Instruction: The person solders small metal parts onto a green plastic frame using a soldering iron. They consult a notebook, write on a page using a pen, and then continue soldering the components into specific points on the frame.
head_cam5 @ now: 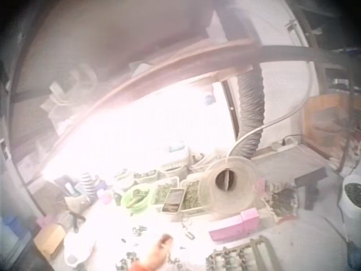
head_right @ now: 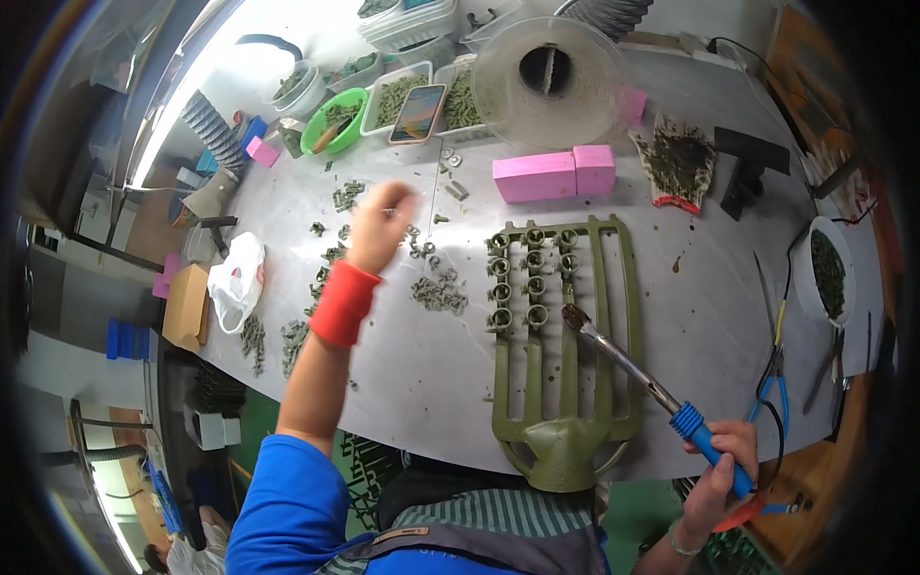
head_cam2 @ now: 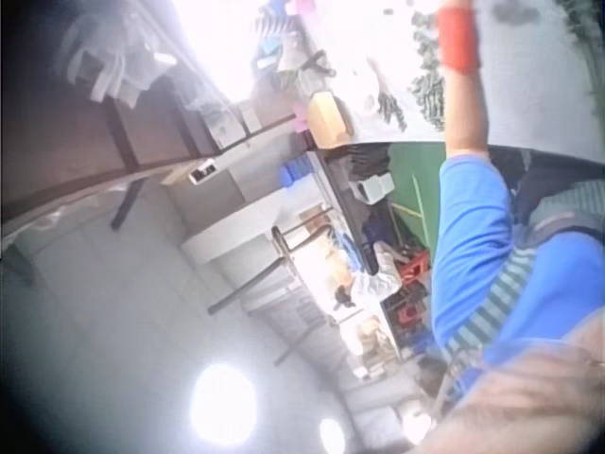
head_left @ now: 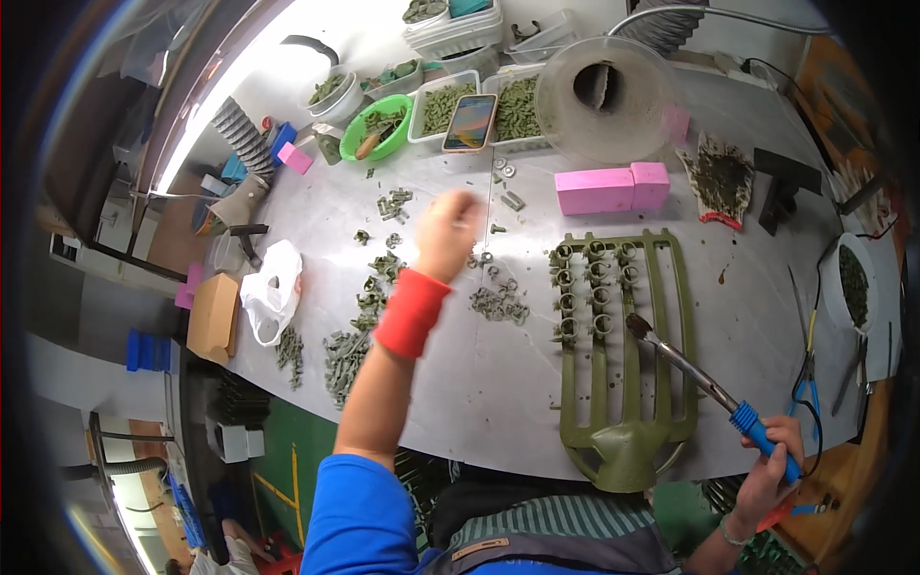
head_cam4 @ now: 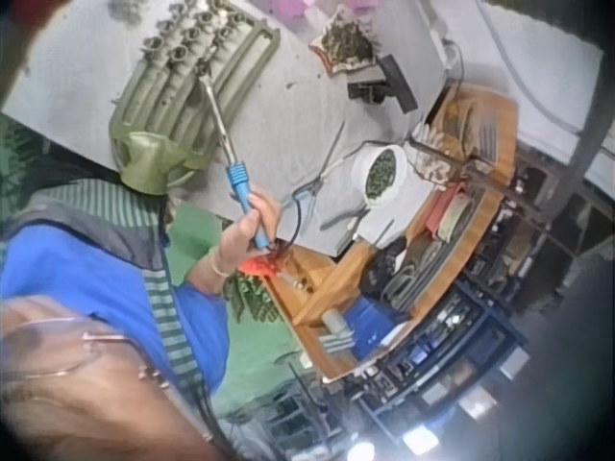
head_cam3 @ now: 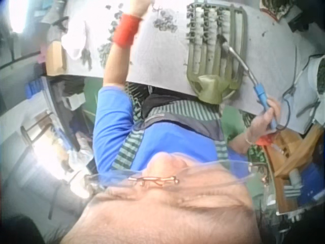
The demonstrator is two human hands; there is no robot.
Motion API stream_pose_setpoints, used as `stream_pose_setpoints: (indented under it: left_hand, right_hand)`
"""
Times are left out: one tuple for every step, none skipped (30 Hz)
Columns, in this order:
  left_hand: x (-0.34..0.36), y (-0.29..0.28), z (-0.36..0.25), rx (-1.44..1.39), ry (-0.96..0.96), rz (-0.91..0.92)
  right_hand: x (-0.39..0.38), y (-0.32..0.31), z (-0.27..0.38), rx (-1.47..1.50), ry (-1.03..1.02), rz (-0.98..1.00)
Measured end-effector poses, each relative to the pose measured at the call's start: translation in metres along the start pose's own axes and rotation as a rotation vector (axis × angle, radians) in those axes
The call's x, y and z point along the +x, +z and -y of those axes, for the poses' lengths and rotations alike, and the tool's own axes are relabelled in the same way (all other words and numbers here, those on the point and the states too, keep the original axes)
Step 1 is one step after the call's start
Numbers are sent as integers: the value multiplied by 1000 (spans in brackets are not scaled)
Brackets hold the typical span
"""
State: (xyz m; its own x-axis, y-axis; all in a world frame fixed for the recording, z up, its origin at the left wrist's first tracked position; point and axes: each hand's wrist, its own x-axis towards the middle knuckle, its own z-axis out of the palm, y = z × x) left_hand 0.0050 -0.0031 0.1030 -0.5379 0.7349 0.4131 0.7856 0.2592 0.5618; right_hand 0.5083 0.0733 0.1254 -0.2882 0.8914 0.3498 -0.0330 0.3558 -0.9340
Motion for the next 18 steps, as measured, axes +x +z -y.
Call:
stream_pose_setpoints:
  left_hand:
    - [4,-21,33,83,-81,-100]
    - [6,-42,66,353,-49,-161]
    - [2,-59,96,533,-79,-182]
    - [-1,-71,122,719,-178,-171]
    - [-2,-78,144,713,-177,-173]
    - [-5,-83,162,796,-176,-115]
    - [-8,-88,176,865,-182,-39]
    - [-10,-94,187,871,-175,-57]
    - [-13,-100,194,883,-229,49]
    - [-15,-102,199,890,-300,171]
    - [-20,-107,202,854,-299,157]
    - [-26,-111,204,852,-298,158]
    - [-32,-115,204,787,-300,88]
    - [-37,-118,202,723,-296,21]
    - [-41,-121,200,799,-159,-80]
    - [-43,-124,195,807,-127,-105]
    - [-44,-126,189,342,-371,-131]
    - [-45,-126,179,-138,-619,-146]
  right_hand:
    - [-1,-2,0,29,14,4]
    - [-2,-3,0,-1,13,-3]
    - [-3,-4,1,-3,25,-10]
    - [-4,-4,2,24,43,-11]
    - [-4,-3,4,-10,30,-19]
    - [-5,-3,6,-18,36,-21]
    - [-6,-2,8,-1,40,-16]
    - [-6,-1,10,-32,38,-24]
    - [-7,-1,13,-37,42,-19]
    - [-8,-1,15,-15,43,-7]
    - [-9,0,16,-46,46,-17]
    - [-9,0,17,-46,42,-18]
    - [-9,0,18,-26,42,-9]
    - [-10,0,18,-48,38,-18]
    - [-10,0,19,-43,30,-21]
    - [-9,0,19,-18,21,-17]
    - [-9,0,20,-41,22,-26]
    - [-9,0,20,-40,21,-39]
